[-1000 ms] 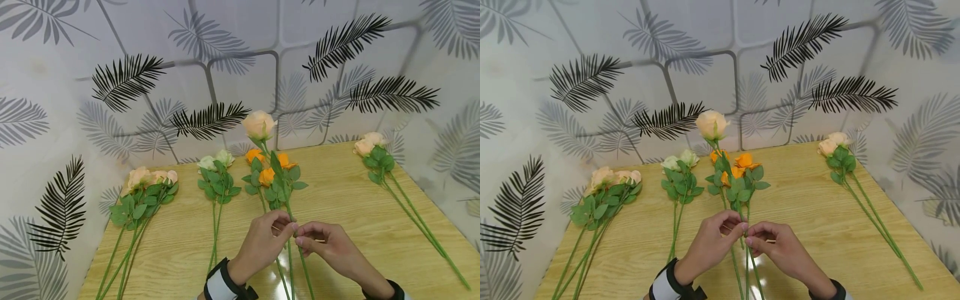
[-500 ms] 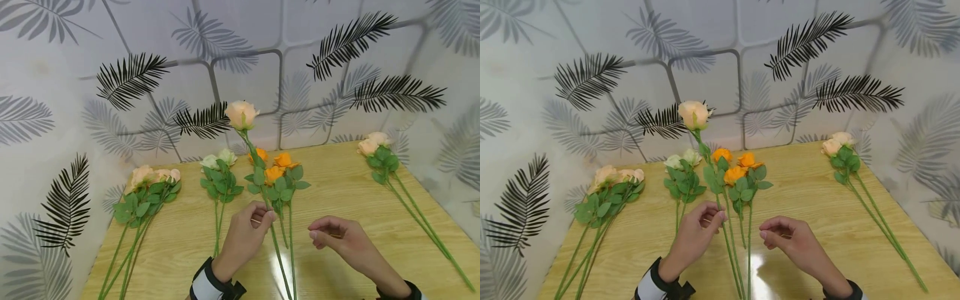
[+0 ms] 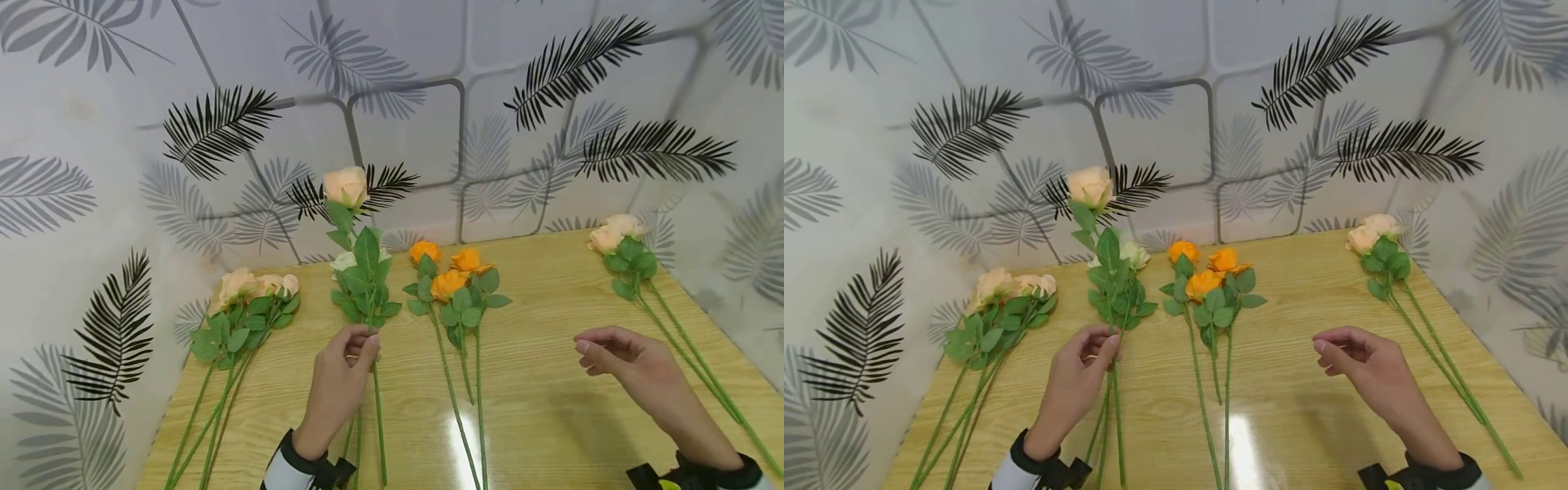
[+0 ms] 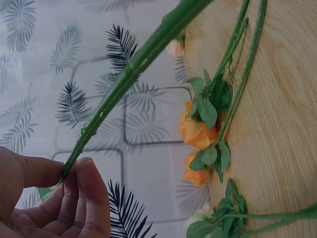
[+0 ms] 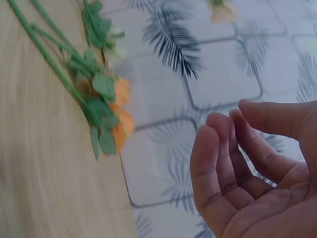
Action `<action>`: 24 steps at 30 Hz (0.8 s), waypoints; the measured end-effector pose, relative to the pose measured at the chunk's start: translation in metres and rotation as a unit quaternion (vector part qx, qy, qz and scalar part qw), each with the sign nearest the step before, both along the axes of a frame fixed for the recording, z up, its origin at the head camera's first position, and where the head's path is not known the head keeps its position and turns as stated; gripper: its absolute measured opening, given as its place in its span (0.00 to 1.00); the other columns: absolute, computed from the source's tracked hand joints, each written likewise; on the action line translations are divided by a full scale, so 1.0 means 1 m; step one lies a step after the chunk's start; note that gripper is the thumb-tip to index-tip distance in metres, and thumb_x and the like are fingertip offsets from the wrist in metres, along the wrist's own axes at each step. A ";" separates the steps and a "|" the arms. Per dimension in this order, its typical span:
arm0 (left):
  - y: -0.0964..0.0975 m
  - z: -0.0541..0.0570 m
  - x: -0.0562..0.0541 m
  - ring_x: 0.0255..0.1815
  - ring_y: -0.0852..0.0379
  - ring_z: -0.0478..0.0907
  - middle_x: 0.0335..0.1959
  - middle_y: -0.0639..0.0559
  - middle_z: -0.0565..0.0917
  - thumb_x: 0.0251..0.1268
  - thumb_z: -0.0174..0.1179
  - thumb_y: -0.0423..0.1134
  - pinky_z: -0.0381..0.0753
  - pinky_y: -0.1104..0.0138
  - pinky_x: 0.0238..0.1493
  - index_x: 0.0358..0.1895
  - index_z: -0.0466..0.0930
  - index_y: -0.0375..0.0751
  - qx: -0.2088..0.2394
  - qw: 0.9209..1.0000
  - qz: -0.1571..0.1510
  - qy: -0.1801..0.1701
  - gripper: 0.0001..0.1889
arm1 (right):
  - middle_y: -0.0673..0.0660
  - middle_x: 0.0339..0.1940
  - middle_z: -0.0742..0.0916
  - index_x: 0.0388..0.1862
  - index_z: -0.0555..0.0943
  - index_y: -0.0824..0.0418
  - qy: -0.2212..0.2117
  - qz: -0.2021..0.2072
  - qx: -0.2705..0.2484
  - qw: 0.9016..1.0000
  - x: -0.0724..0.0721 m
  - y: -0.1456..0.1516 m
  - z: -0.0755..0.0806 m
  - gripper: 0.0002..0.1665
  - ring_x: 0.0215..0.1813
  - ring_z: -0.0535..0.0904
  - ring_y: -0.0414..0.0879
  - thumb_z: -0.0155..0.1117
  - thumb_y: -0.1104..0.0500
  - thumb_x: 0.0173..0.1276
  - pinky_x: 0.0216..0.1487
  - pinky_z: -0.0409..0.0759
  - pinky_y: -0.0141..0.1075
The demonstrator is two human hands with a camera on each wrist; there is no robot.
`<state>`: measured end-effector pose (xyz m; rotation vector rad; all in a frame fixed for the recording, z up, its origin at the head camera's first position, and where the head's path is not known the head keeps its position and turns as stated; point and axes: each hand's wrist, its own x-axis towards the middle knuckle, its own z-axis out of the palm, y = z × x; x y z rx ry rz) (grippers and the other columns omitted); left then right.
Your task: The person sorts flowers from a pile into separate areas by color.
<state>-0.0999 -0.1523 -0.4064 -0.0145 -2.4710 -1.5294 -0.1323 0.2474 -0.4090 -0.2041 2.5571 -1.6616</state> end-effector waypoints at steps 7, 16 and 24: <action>-0.037 -0.009 0.001 0.39 0.52 0.85 0.40 0.45 0.84 0.76 0.58 0.38 0.84 0.69 0.39 0.54 0.81 0.37 -0.006 0.999 0.052 -0.012 0.11 | 0.32 0.34 0.85 0.56 0.81 0.65 0.033 -0.081 0.106 0.991 -0.008 0.033 -0.005 0.22 0.34 0.82 0.28 0.59 0.48 0.77 0.35 0.84 0.28; -0.074 -0.021 0.004 0.34 0.56 0.86 0.43 0.40 0.83 0.77 0.57 0.38 0.83 0.70 0.35 0.59 0.77 0.33 -0.008 0.995 0.092 -0.037 0.15 | 0.64 0.44 0.86 0.61 0.75 0.76 0.012 -0.130 0.173 0.976 -0.022 0.073 -0.029 0.31 0.30 0.74 0.20 0.55 0.47 0.80 0.31 0.83 0.30; -0.097 -0.030 0.007 0.36 0.55 0.86 0.45 0.37 0.82 0.77 0.56 0.38 0.86 0.68 0.37 0.60 0.77 0.33 -0.003 0.993 0.106 -0.055 0.16 | 0.81 0.57 0.77 0.62 0.72 0.81 -0.042 -0.170 0.191 0.966 -0.032 0.096 -0.056 0.33 0.32 0.80 0.35 0.54 0.49 0.80 0.35 0.85 0.44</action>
